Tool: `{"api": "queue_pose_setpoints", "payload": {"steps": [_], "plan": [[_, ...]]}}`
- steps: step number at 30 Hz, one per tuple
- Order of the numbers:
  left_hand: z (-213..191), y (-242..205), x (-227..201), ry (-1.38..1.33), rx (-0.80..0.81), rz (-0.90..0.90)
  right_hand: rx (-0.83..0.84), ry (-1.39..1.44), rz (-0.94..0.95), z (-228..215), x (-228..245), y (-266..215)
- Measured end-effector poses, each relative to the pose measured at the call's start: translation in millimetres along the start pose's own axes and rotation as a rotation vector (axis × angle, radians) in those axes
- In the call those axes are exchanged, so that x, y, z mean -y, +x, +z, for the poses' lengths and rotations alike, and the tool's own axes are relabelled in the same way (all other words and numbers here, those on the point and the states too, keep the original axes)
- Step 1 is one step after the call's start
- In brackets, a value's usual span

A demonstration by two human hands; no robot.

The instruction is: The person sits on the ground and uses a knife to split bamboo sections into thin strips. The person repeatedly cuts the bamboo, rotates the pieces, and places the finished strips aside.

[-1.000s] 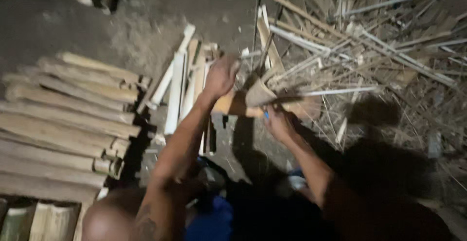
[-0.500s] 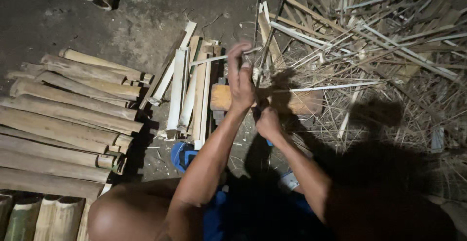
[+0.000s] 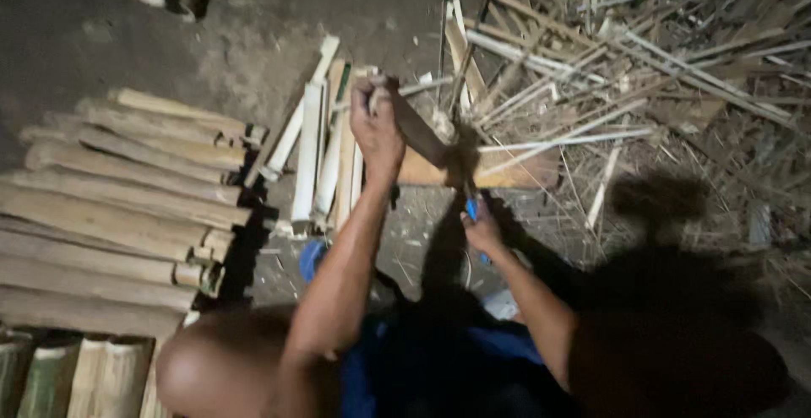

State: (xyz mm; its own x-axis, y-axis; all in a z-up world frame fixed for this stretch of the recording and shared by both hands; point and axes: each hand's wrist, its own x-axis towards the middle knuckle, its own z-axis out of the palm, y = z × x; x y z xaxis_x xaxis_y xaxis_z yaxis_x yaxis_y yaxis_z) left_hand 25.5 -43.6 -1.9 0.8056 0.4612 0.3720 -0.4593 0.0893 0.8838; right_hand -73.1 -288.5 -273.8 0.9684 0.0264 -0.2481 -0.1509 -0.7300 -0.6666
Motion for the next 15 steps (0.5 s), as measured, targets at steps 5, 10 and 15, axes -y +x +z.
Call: {"api": "queue_pose_setpoints", "payload": {"steps": [5, 10, 15], "plan": [[5, -6, -17, 0.124, 0.053, -0.117, 0.008, -0.003, 0.025, -48, 24, -35], [21, -19, -27, 0.158, 0.237, -0.023, 0.009, 0.173, -0.097, -135, 126, -77], [19, -25, -32, 0.201, 0.298, 0.081, -0.046, 0.104, -0.274, -181, 207, -85]]}}
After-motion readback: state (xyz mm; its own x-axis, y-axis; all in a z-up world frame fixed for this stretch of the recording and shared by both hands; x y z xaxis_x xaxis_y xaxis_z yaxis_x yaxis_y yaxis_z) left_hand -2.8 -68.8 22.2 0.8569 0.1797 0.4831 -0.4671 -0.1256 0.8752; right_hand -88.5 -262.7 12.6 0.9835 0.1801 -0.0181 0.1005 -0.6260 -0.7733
